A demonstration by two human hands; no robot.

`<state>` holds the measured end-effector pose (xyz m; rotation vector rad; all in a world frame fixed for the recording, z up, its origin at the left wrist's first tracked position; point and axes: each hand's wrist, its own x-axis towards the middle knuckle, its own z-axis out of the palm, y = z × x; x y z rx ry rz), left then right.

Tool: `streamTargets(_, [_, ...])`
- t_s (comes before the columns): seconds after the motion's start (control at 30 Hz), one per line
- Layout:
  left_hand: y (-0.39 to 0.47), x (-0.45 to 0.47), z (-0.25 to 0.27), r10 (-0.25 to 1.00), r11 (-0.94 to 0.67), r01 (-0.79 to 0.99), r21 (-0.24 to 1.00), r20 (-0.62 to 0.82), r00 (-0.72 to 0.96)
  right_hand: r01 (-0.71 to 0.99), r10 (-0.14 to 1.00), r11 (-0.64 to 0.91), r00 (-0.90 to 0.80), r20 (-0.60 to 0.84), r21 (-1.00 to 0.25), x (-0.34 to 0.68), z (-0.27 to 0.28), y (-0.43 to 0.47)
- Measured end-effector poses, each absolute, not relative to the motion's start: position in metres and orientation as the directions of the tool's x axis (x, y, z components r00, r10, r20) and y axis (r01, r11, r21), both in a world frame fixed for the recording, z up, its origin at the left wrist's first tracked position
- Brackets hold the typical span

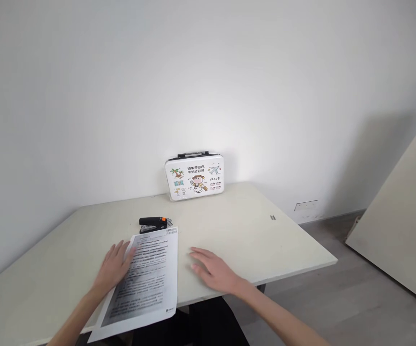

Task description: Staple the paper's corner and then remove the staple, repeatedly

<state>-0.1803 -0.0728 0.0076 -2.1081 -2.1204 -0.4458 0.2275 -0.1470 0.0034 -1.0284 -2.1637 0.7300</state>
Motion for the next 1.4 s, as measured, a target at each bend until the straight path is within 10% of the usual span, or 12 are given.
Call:
streamTargets(0.27, [-0.104,-0.208,0.016,0.949,-0.009,0.956,0.292,0.305,-0.085,0.517,0.931,0.365,-0.206,0.302,-0.774,0.289,-0.013,-0.126])
streamTargets(1.4, [-0.104,-0.203,0.011,0.941,-0.034,0.977,0.210,0.336,-0.039,0.522,0.940,0.340,-0.192,0.281,-0.782,0.282,-0.008,-0.133])
